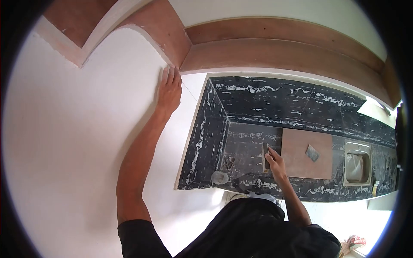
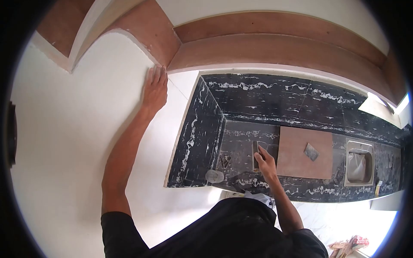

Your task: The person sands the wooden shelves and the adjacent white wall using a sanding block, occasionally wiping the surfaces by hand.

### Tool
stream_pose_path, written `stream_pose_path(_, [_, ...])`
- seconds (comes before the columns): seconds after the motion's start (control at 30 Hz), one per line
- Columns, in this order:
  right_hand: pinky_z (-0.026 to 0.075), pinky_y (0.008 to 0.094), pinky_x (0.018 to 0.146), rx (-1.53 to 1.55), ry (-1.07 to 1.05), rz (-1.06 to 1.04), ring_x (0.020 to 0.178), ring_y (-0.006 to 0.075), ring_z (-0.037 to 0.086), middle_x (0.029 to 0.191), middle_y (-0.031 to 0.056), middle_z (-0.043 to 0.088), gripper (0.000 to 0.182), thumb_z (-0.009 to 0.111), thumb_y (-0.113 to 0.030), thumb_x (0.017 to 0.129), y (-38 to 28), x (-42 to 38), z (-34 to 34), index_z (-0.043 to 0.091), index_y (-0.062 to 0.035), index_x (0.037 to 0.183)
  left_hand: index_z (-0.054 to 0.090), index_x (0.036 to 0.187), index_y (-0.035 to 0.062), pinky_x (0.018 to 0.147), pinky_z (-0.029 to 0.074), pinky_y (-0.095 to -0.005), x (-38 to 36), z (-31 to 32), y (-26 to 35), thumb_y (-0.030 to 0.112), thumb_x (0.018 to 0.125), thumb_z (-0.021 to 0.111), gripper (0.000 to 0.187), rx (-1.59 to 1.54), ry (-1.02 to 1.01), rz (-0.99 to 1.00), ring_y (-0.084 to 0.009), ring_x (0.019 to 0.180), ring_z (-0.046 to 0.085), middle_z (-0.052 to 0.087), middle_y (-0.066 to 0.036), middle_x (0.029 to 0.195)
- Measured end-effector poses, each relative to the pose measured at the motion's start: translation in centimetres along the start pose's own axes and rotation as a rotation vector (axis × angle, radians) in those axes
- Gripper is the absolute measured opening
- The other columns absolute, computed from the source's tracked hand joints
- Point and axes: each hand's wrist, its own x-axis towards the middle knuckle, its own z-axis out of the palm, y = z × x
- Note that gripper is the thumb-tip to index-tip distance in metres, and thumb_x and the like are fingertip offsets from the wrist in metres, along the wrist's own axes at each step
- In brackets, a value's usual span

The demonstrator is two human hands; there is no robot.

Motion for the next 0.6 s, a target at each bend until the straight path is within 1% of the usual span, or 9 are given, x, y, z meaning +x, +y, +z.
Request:
stream_pose_path(0.1, [0.046, 0.0274, 0.098, 0.083, -0.059, -0.013, 0.113, 0.0147, 0.06, 0.129, 0.013, 0.066, 0.055, 0.063, -0.025, 0.1, -0.3, 0.9, 1.0, 0.051, 0.0016, 0.147, 0.064, 0.128, -0.0017, 0.122, 0.027, -0.053, -0.6, 0.1, 0.2, 0.015, 0.088, 0.062, 0.044, -0.149, -0.069, 0.029, -0.0369, 0.144, 0.039, 0.052, -0.019, 0.147])
stream_pose_path(0.2, [0.045, 0.0279, 0.1, 0.187, -0.185, -0.081, 0.115, 0.0147, 0.058, 0.13, 0.0112, 0.065, 0.056, 0.062, -0.029, 0.101, -1.6, 3.0, 4.8, 0.051, -0.0017, 0.148, 0.066, 0.123, 0.0008, 0.118, 0.031, -0.0535, -3.2, -1.9, 3.3, 0.02, 0.088, 0.063, 0.04, -0.411, -0.189, -0.074, -0.0391, 0.14, 0.043, 0.054, -0.02, 0.144])
stream_pose_path(0.27, [0.046, 0.0288, 0.098, 0.096, -0.264, -0.173, 0.112, 0.0142, 0.059, 0.125, 0.0092, 0.067, 0.056, 0.061, -0.033, 0.102, -6.6, 3.1, 8.2, 0.051, -0.0052, 0.149, 0.067, 0.123, 0.0044, 0.118, 0.032, -0.0535, -6.9, -1.8, 6.7, 0.022, 0.088, 0.064, 0.039, -0.584, -0.144, -0.132, -0.0405, 0.139, 0.044, 0.056, -0.021, 0.141])
stream_pose_path(0.33, [0.044, 0.0265, 0.1, 0.051, -0.324, -0.228, 0.114, 0.0134, 0.057, 0.129, 0.0076, 0.064, 0.055, 0.06, -0.032, 0.103, -12.7, 3.3, 11.4, 0.051, -0.0021, 0.148, 0.068, 0.119, 0.0036, 0.118, 0.032, -0.055, -11.5, -1.5, 10.7, 0.022, 0.089, 0.062, 0.036, -0.76, -0.103, -0.166, -0.0415, 0.139, 0.043, 0.054, -0.023, 0.14])
stream_pose_path(0.4, [0.045, 0.0266, 0.099, 0.024, -0.338, -0.411, 0.114, 0.0128, 0.058, 0.126, 0.009, 0.065, 0.055, 0.06, -0.032, 0.103, -16.9, 5.6, 14.5, 0.052, -0.0018, 0.147, 0.067, 0.119, 0.0035, 0.117, 0.033, -0.0542, -15.9, -2.5, 13.2, 0.021, 0.089, 0.063, 0.036, -0.827, -0.195, -0.135, -0.0425, 0.14, 0.041, 0.05, -0.023, 0.144])
stream_pose_path(0.47, [0.047, 0.0271, 0.096, 0.001, -0.231, -0.555, 0.11, 0.0142, 0.06, 0.121, 0.0089, 0.067, 0.053, 0.06, -0.033, 0.102, -21.0, 8.8, 17.8, 0.055, -0.0018, 0.145, 0.068, 0.117, 0.0018, 0.118, 0.033, -0.0526, -19.6, -4.6, 14.1, 0.018, 0.088, 0.064, 0.033, -0.919, -0.227, -0.183, -0.0419, 0.142, 0.039, 0.047, -0.023, 0.147])
stream_pose_path(0.53, [0.049, 0.0294, 0.094, 0.111, -0.297, -0.358, 0.104, 0.016, 0.061, 0.117, 0.0143, 0.067, 0.052, 0.061, -0.033, 0.101, -28.3, 9.9, 21.4, 0.057, -0.0007, 0.141, 0.069, 0.113, 0.0005, 0.119, 0.033, -0.0518, -24.5, -5.0, 15.0, 0.016, 0.09, 0.063, 0.029, -0.939, -0.164, -0.183, -0.0415, 0.143, 0.038, 0.049, -0.023, 0.146])
stream_pose_path(0.6, [0.051, 0.0357, 0.093, -0.107, -0.172, -0.667, 0.103, 0.025, 0.064, 0.112, 0.0228, 0.066, 0.052, 0.06, -0.034, 0.1, -30.1, 13.2, 24.1, 0.059, -0.0002, 0.139, 0.07, 0.11, -0.0006, 0.12, 0.033, -0.051, -27.3, -5.5, 15.7, 0.015, 0.091, 0.062, 0.026, -0.958, -0.137, -0.18, -0.0408, 0.143, 0.038, 0.05, -0.023, 0.145])
